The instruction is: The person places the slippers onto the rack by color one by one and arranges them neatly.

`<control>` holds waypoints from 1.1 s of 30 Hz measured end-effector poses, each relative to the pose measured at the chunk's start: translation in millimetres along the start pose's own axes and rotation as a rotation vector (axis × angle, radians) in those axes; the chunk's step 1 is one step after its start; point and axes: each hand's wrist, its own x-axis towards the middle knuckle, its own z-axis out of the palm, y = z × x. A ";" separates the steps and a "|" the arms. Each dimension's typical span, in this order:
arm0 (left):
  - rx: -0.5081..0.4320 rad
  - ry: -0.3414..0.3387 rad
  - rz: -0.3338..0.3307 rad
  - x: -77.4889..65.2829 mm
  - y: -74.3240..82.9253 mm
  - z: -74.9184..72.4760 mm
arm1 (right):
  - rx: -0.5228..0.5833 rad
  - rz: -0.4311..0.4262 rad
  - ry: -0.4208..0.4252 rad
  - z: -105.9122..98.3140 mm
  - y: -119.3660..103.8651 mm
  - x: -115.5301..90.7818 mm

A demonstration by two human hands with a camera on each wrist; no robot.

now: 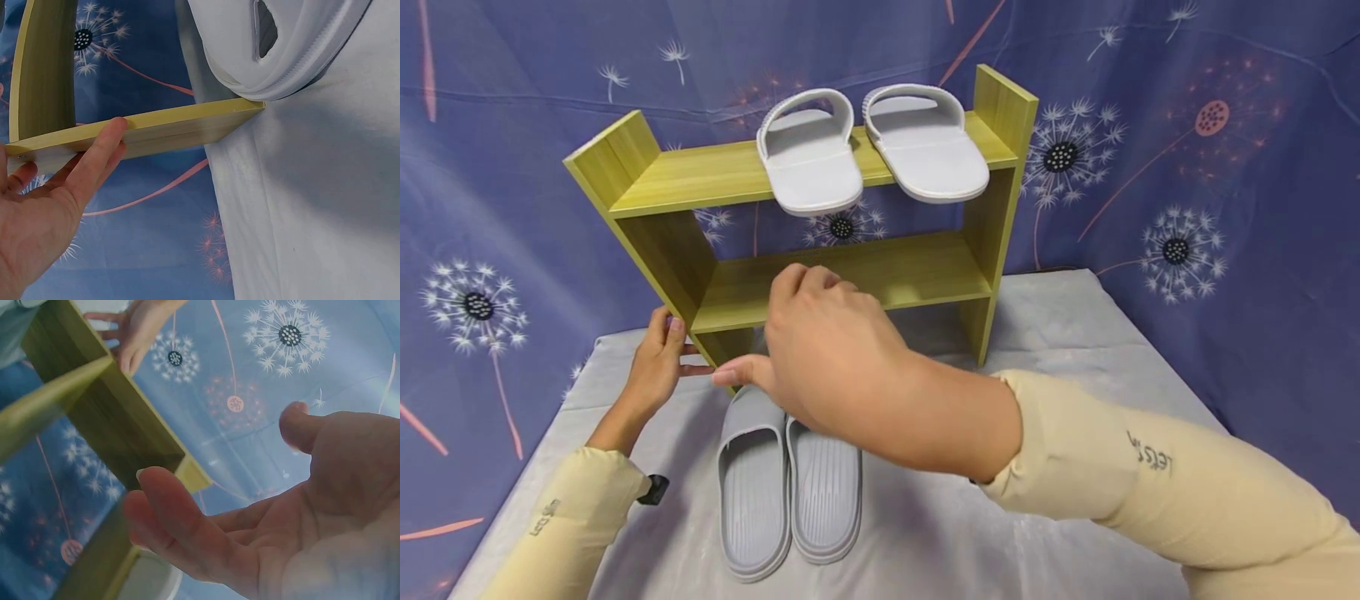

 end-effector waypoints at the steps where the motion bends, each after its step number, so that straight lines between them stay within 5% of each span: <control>1: -0.001 0.001 0.001 1.7 -4.4 -0.6 | 0.000 -0.001 -0.005 2.5 -0.2 -0.7; 7: 0.009 0.003 0.012 7.5 -20.5 -2.1 | 0.064 0.021 -0.107 18.6 -0.6 -5.6; 21: -0.028 0.002 -0.022 4.9 -23.6 -0.7 | 0.196 0.002 -0.205 50.4 9.3 -15.2; 33: 0.003 0.008 -0.003 7.4 -21.7 -1.4 | 0.315 0.082 -0.350 88.6 1.2 -24.1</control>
